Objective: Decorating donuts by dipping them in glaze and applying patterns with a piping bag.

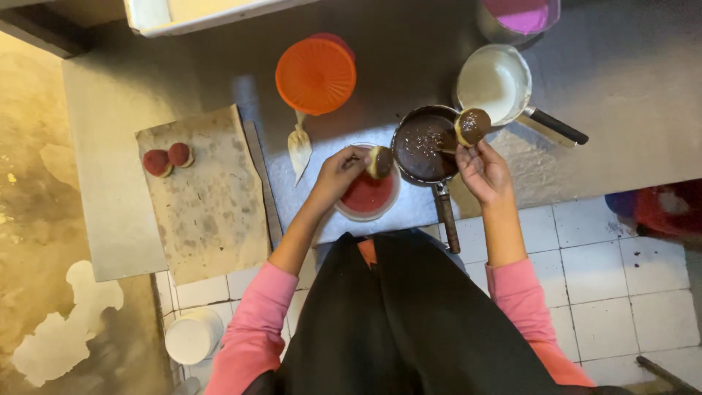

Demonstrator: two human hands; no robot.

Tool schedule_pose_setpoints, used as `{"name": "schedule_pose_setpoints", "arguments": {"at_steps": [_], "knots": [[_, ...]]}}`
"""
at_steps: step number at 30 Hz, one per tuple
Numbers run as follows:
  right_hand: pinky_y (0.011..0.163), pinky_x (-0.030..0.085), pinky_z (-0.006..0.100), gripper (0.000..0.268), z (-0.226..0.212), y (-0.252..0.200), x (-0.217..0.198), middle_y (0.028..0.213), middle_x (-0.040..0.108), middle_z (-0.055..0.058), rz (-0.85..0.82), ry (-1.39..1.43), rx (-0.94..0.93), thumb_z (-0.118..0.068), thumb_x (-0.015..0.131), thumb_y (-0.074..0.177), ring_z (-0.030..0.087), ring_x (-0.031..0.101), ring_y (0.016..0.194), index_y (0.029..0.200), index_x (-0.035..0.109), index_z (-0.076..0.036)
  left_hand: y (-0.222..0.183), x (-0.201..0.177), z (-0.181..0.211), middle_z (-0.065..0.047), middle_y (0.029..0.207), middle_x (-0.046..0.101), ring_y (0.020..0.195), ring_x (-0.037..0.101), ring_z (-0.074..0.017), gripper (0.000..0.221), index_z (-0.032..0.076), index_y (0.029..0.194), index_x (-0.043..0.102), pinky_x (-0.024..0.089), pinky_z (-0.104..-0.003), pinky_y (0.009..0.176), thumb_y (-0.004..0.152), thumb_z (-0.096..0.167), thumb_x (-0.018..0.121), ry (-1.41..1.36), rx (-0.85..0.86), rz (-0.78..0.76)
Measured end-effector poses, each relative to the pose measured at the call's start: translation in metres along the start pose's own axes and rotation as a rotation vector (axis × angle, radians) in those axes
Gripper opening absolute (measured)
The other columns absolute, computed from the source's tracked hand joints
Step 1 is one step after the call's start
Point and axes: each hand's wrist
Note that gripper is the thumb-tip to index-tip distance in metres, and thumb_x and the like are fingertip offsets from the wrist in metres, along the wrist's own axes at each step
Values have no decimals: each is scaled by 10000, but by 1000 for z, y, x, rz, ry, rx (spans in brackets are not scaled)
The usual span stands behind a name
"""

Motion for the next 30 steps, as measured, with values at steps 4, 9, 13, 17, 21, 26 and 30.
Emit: {"name": "schedule_pose_setpoints", "arguments": {"at_steps": [4, 9, 13, 17, 21, 26, 30], "knots": [[1081, 543, 394, 291, 3, -6, 3, 1326, 661, 162, 18, -108, 6, -66, 560, 1064, 277, 645, 1220, 1344, 573, 11, -33, 26, 19, -169, 1087, 684, 1040, 645, -365, 147, 0, 1021, 712, 530, -422, 888, 940, 96, 637, 1236, 284, 125], [1088, 549, 398, 279, 7, -6, 12, 1345, 658, 163, 53, -86, 10, -55, 573, 1058, 278, 650, 1242, 1324, 567, 26, -1, 4, -107, -237, 1197, 587, 1046, 610, -405, 156, -36, 960, 703, 553, -461, 847, 892, 41, 586, 1530, 286, 119], [1086, 543, 400, 282, 11, -12, 20, 1328, 658, 174, 31, -155, 13, -73, 580, 1055, 288, 645, 1220, 1322, 565, 19, 5, 12, -115, -240, 1243, 554, 1094, 592, -408, 172, -55, 916, 703, 589, -443, 801, 842, 16, 565, 1645, 114, 80], [1076, 551, 418, 259, 26, -16, 33, 1304, 660, 167, 59, -205, 35, -91, 576, 1046, 295, 650, 1200, 1289, 563, -2, -8, -2, -97, -247, 1213, 583, 1064, 616, -414, 187, -85, 918, 684, 581, -462, 782, 896, 59, 568, 1550, 136, 160], [1029, 563, 387, 278, 45, -20, 52, 1303, 663, 145, 20, -338, 108, -114, 563, 1045, 267, 662, 1185, 1308, 575, -26, -30, -23, -58, -203, 1156, 683, 1035, 698, -341, 138, -24, 1047, 674, 572, -404, 875, 927, 19, 624, 1009, 208, 166], [1009, 577, 362, 288, 70, -15, 72, 1267, 689, 131, -44, -529, 195, -111, 530, 1049, 235, 681, 1145, 1307, 594, -1, -54, -52, -43, -106, 1099, 663, 1026, 660, -194, 87, 25, 1078, 608, 586, -347, 920, 1023, 81, 646, -8, -94, 165], [945, 577, 370, 177, 102, -12, 87, 1165, 698, 145, -49, -838, 176, -91, 566, 1085, 239, 685, 1067, 1181, 660, 25, -71, -83, -48, -55, 1141, 650, 1062, 661, -179, 96, 65, 1127, 574, 561, -357, 967, 1046, 90, 619, -375, -181, 149]]}}
Point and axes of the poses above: each hand's wrist, its own y-axis towards the middle knuckle, its own x-axis out of the palm, z = x × y
